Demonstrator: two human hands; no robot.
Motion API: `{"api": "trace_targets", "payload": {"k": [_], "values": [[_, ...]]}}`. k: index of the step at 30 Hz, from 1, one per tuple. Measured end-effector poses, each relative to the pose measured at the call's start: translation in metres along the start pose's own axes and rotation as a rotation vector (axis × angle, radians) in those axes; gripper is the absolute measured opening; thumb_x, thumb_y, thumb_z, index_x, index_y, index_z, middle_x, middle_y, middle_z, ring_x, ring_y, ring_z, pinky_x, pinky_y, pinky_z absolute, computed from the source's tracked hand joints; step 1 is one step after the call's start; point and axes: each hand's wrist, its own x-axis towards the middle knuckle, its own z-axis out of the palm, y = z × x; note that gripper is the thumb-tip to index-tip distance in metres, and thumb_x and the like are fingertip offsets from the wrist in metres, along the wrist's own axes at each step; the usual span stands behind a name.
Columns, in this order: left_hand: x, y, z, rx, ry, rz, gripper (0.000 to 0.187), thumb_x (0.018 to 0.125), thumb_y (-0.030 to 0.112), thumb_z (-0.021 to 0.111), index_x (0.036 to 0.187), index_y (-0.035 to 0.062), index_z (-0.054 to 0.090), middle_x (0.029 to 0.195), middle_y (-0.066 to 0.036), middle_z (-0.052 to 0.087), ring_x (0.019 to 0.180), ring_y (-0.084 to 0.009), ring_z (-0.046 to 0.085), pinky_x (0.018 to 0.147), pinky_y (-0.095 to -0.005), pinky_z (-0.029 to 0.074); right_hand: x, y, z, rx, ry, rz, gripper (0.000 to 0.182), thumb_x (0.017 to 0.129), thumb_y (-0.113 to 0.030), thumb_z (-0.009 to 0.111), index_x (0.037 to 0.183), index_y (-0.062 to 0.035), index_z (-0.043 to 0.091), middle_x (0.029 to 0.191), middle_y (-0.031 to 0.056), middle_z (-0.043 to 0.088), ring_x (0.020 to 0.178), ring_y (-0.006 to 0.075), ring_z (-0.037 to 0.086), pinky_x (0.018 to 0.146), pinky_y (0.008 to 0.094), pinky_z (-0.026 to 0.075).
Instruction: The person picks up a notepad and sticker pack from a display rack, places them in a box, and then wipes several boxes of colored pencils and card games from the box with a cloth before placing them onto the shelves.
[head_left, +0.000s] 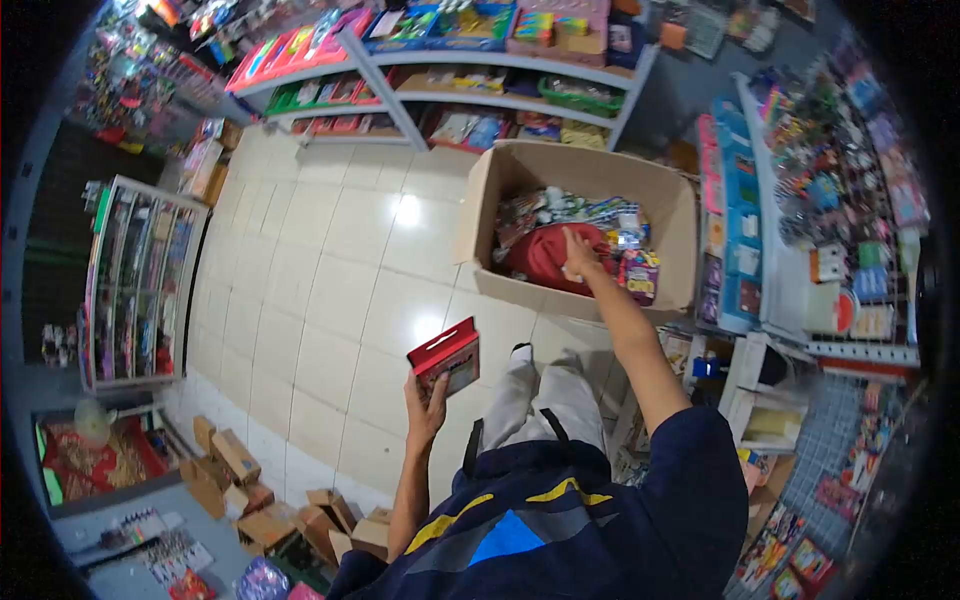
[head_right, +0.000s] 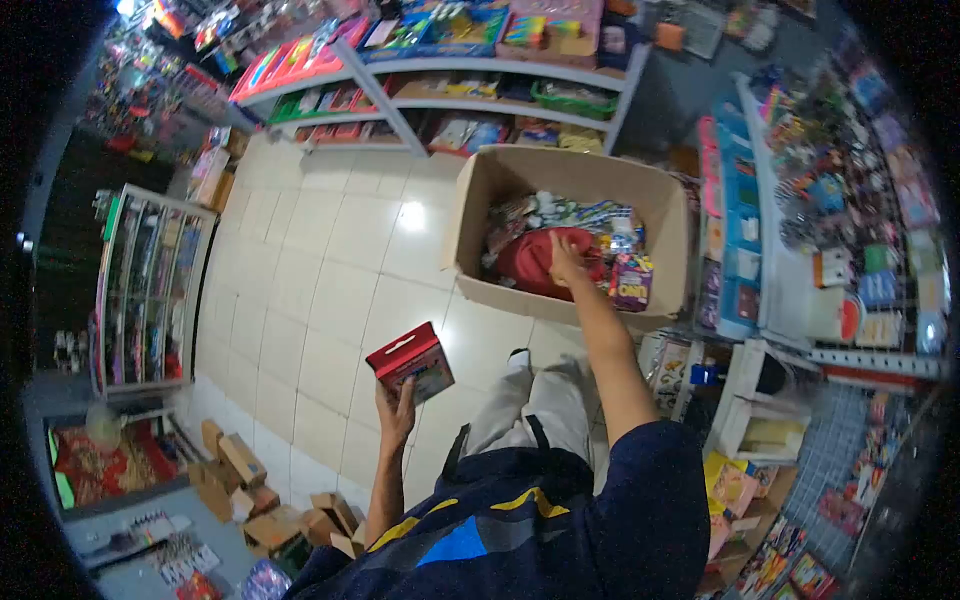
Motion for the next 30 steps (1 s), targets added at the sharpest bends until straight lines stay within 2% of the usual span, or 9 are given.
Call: {"api": "trace_targets", "payload": {"k": [5,11,16,19,21,23,24,26,30], "values": [[0.038,0.006,-0.003,0.258,-0.070,0.104,0.022,0.082,-0.004,0.062,0.104,-0.0036,0.058,0.089,-0.014,0.068,0.078,-0.0159,0.063,0.071,-0.0283,0.049,0.051,-0.003,0.025,-0.124,-0.155,0.087,0.028,0.082,-0.030,0.061,0.098,-0.0069,0.066,0.105,0.0188,0.065,0.100,0.0379,0.062,0.087,0.0505,0.046],[0.074,0.024,0.025,0.083,-0.018,0.170,0.023,0.079,-0.005,0.064,0.101,-0.0027,0.061,0.083,-0.012,0.068,0.073,-0.0153,0.063,0.068,-0.0289,0.049,0.037,0.004,-0.006,-0.080,-0.193,-0.025,0.083,0.068,-0.026,0.079,0.136,-0.0152,0.031,0.144,0.0126,0.037,0.131,0.0339,0.036,0.098,0.0573,0.032],[0.090,0.054,0.044,0.050,-0.065,0.253,0.026,0.081,-0.002,0.065,0.107,-0.0033,0.060,0.090,-0.010,0.068,0.079,-0.0130,0.062,0.070,-0.0281,0.049,0.066,0.015,0.027,-0.166,-0.309,0.036,0.039,0.080,-0.028,0.067,0.114,-0.0137,0.055,0.126,0.0159,0.053,0.124,0.0340,0.044,0.094,0.0553,0.035],[0.084,0.053,0.046,0.050,-0.028,0.184,0.029,0.083,0.001,0.066,0.110,-0.0042,0.058,0.094,-0.011,0.068,0.083,-0.0129,0.061,0.074,-0.0272,0.049,0.058,0.011,0.021,-0.014,0.068,-0.064,0.024,0.086,-0.030,0.057,0.102,-0.0127,0.061,0.108,0.0176,0.060,0.109,0.0340,0.054,0.090,0.0561,0.037],[0.085,0.059,0.046,0.080,-0.019,0.132,0.028,0.083,0.000,0.065,0.110,-0.0045,0.057,0.096,-0.012,0.067,0.084,-0.0131,0.061,0.076,-0.0268,0.049,0.054,0.011,0.000,0.294,0.198,-0.104,0.027,0.092,-0.030,0.046,0.104,-0.0085,0.057,0.102,0.0192,0.060,0.100,0.0372,0.056,0.088,0.0495,0.040],[0.091,0.055,0.049,0.000,-0.036,0.287,0.058,0.084,0.001,0.065,0.133,0.0028,0.034,0.102,-0.016,0.064,0.088,-0.0180,0.063,0.078,-0.0312,0.051,0.061,0.016,-0.022,0.773,0.218,-0.062,0.032,0.094,-0.029,0.041,0.109,-0.0040,0.055,0.105,0.0224,0.059,0.104,0.0402,0.054,0.092,0.0477,0.039],[0.087,0.058,0.052,-0.076,-0.050,0.274,0.067,0.085,0.001,0.064,0.138,0.0059,0.023,0.105,-0.017,0.062,0.092,-0.0206,0.063,0.079,-0.0338,0.052,0.020,-0.013,-0.087,0.638,0.317,-0.002,0.035,0.097,-0.029,0.037,0.110,-0.0004,0.052,0.104,0.0218,0.059,0.100,0.0390,0.056,0.088,0.0415,0.042],[0.091,0.056,0.049,0.050,-0.155,0.344,0.095,0.087,0.001,0.062,0.144,0.0154,-0.012,0.106,-0.021,0.062,0.091,-0.0257,0.066,0.078,-0.0396,0.055,0.000,-0.007,-0.130,0.950,0.498,-0.121,0.035,0.100,-0.031,0.038,0.113,-0.0024,0.053,0.109,0.0111,0.058,0.105,0.0219,0.053,0.093,0.0335,0.039],[0.101,0.060,0.051,0.297,-0.137,0.478,0.084,0.080,0.007,0.070,0.145,0.0100,0.017,0.084,-0.024,0.065,0.061,-0.0301,0.065,0.056,-0.0352,0.051,-0.094,-0.066,-0.267,1.612,0.639,-0.177,0.030,0.100,-0.029,0.042,0.106,-0.0017,0.053,0.098,0.0056,0.056,0.091,0.0139,0.053,0.089,0.0282,0.039]]}}
